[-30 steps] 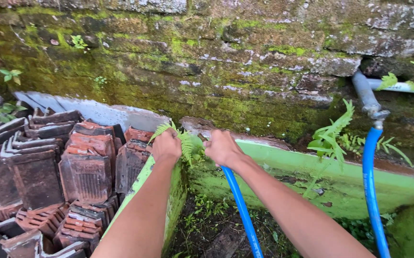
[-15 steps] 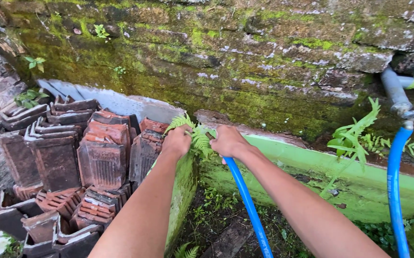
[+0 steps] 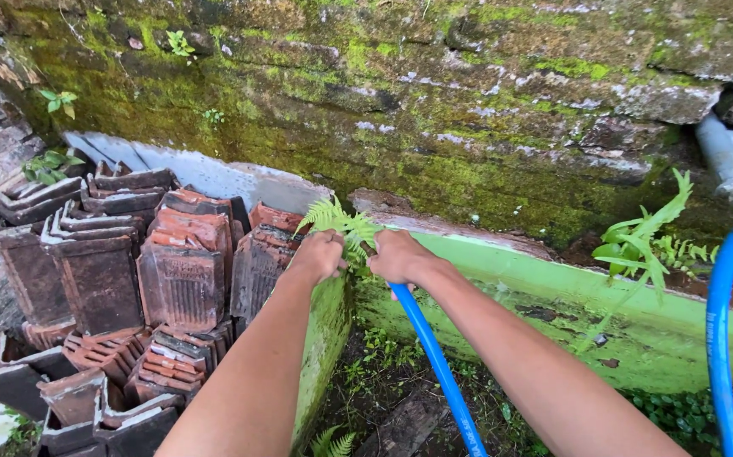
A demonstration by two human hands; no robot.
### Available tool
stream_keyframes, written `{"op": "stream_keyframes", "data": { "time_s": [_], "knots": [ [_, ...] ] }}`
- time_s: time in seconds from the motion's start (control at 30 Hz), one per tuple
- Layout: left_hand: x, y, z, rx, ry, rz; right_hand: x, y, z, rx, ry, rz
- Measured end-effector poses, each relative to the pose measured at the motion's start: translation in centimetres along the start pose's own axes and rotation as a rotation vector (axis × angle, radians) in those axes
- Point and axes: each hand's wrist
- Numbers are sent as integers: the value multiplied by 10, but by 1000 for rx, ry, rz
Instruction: Repair or adjust an outdoor water pipe and hose connection near a brick wall.
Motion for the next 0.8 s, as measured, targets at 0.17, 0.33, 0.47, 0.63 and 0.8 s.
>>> {"op": "stream_keyframes", "data": {
  "time_s": [0.17,0.33,0.47,0.63,0.8],
  "knots": [
    [11,16,-20,85,-35,110,-4,0,7,-27,-30,-6],
    [3,-2,-5,93,-61,130,-11,1,11,-31,-3,-24],
    [-6,-22,17,6,-41,254,-25,8,21,20,134,28],
    [-5,-8,8,23,-10,302,-37,19,33,115,226,65],
    [-3,10,-8,106,-63,272,-22,13,14,61,214,89]
  ]
}}
Point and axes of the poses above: each hand's wrist, its own z-axis towards the middle knuckle, its own x-axis out of the back of the hand, y = z × x, and after that the axes turned 6 degrees about -x, right-handed
